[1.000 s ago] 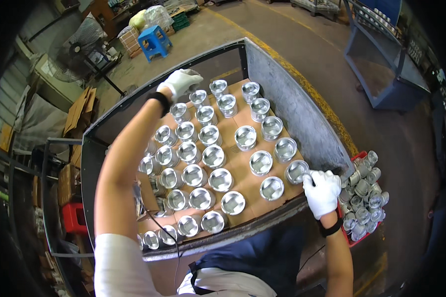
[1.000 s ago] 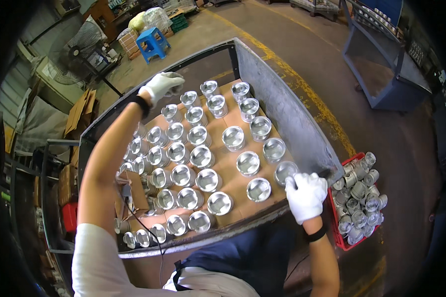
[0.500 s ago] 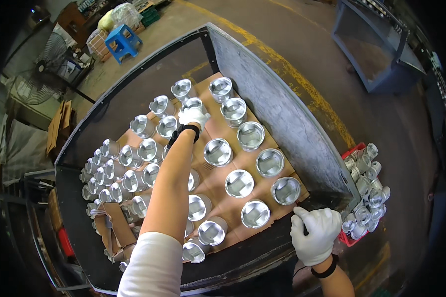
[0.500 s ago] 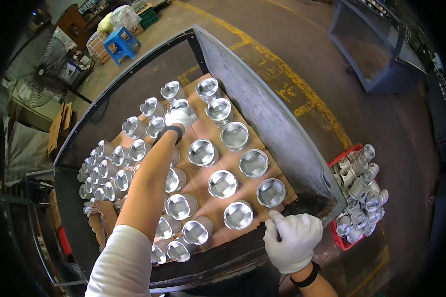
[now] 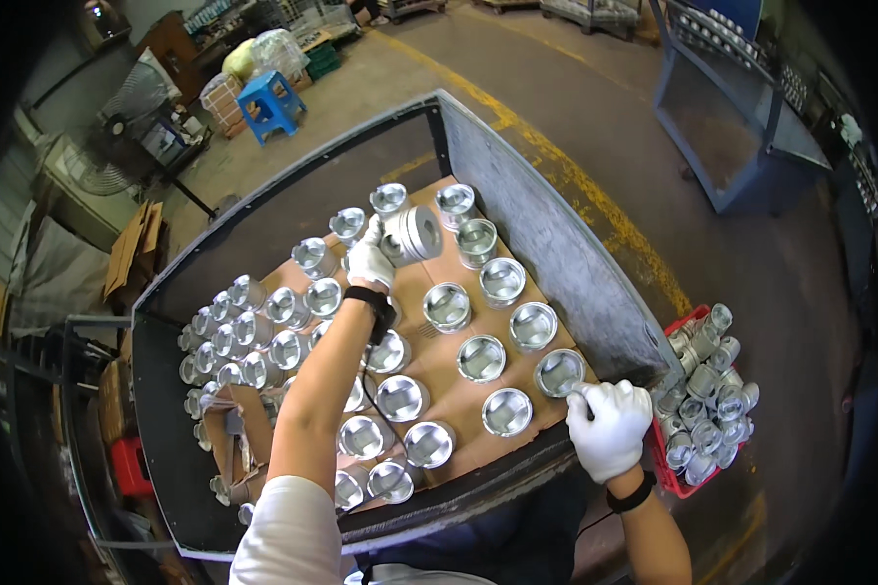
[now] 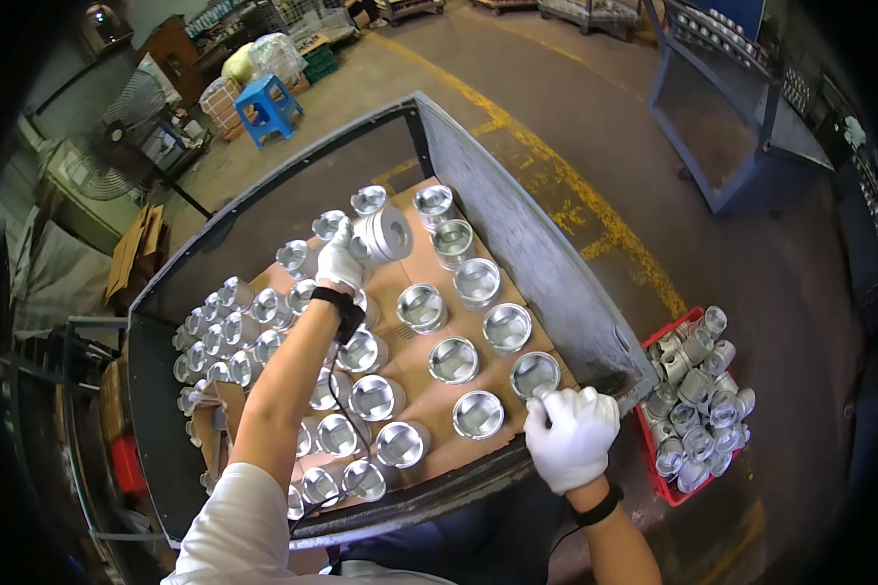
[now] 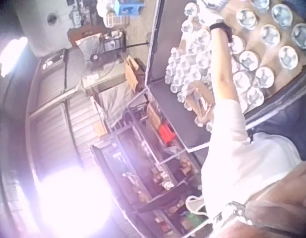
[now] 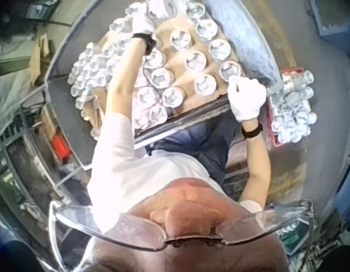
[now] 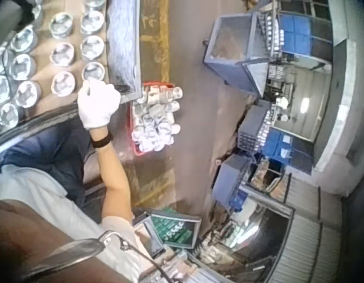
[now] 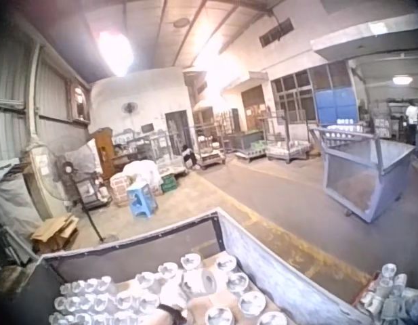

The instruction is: Inspecting and moving metal pistons between containers in a warehouse environment.

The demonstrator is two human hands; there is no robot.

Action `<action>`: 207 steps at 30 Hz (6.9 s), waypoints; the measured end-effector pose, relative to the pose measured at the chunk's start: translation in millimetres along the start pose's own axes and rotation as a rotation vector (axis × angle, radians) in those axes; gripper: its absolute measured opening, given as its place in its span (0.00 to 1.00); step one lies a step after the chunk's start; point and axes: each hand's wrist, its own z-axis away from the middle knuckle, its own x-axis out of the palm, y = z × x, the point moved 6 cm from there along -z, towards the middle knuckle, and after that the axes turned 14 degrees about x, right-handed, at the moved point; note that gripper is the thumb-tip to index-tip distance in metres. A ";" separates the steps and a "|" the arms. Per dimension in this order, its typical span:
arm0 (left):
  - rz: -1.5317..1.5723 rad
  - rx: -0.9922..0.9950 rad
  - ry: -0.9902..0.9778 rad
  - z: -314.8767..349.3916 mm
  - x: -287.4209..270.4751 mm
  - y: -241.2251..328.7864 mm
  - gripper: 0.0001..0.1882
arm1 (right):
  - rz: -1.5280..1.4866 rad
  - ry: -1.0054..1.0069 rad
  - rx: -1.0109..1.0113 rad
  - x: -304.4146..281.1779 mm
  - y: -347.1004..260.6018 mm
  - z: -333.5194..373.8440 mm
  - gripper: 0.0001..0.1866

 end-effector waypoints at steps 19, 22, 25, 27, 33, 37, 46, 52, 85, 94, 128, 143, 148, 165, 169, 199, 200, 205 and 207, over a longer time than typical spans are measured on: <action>0.262 -0.484 -0.346 317.8 103.6 104.1 0.13 | -1.669 -0.808 0.542 25.0 -108.1 23.2 0.22; 0.384 -0.583 -0.323 330.4 97.6 98.1 0.13 | -1.972 -0.902 0.857 38.1 -123.1 32.9 0.21; 0.458 -0.664 -0.479 346.2 102.7 104.9 0.14 | -2.113 -0.917 0.894 41.8 -122.4 40.7 0.18; 0.419 -0.680 -0.485 352.2 104.6 105.8 0.14 | -2.243 -1.027 1.016 45.7 -117.7 47.0 0.17; 0.202 -0.530 -0.406 344.4 72.8 109.6 0.16 | -2.208 -0.672 1.038 27.2 -119.9 47.9 0.21; 0.219 -0.627 -0.563 401.4 106.2 148.6 0.19 | -2.086 -0.685 0.776 7.4 -113.9 44.1 0.29; 0.293 -0.758 -0.505 389.0 98.9 131.7 0.28 | -1.079 -0.179 0.105 -15.9 -80.0 46.2 0.18; 0.237 -0.533 -0.480 380.2 96.2 120.2 0.30 | -1.300 -0.403 0.399 -15.9 -81.3 46.8 0.16; -0.039 -0.486 -0.583 368.8 71.9 129.1 0.30 | -0.824 -0.494 0.299 -2.3 -115.3 -3.8 0.21; 0.290 -0.599 -0.533 371.7 82.8 147.7 0.28 | -0.663 -0.478 0.392 -14.9 -79.3 -10.5 0.21; -0.662 -0.272 -0.087 66.5 13.1 54.0 0.12 | -0.171 -0.137 0.033 16.8 -84.4 40.7 0.12; -1.632 0.216 -0.607 -149.4 -204.4 -31.3 0.13 | -0.319 -0.256 -0.083 4.6 -101.6 30.8 0.11; -1.913 -0.030 -0.589 -3.0 -13.1 -85.8 0.24 | -0.102 -0.262 0.023 39.5 -72.1 28.2 0.12; -1.824 1.451 -1.415 450.5 245.9 283.1 0.05 | 0.039 -0.368 0.098 36.0 -82.7 38.9 0.12; -1.937 1.432 -1.204 456.9 234.7 292.7 0.05 | 0.096 -0.454 0.168 42.8 -74.3 40.2 0.13; -2.030 0.308 -0.462 -70.3 48.6 12.4 0.35 | -0.035 -0.344 -0.011 36.8 -83.0 38.4 0.09; -2.027 0.312 -0.454 -73.5 48.6 1.1 0.38 | -0.050 -0.371 0.018 38.3 -83.6 33.9 0.08; -2.054 0.364 -0.529 -124.2 32.4 -33.8 0.38 | -0.032 -0.369 -0.043 24.5 -92.3 16.4 0.06; -2.072 0.295 -0.538 -138.4 29.9 -43.8 0.36 | -0.046 -0.393 -0.022 28.0 -90.0 11.9 0.06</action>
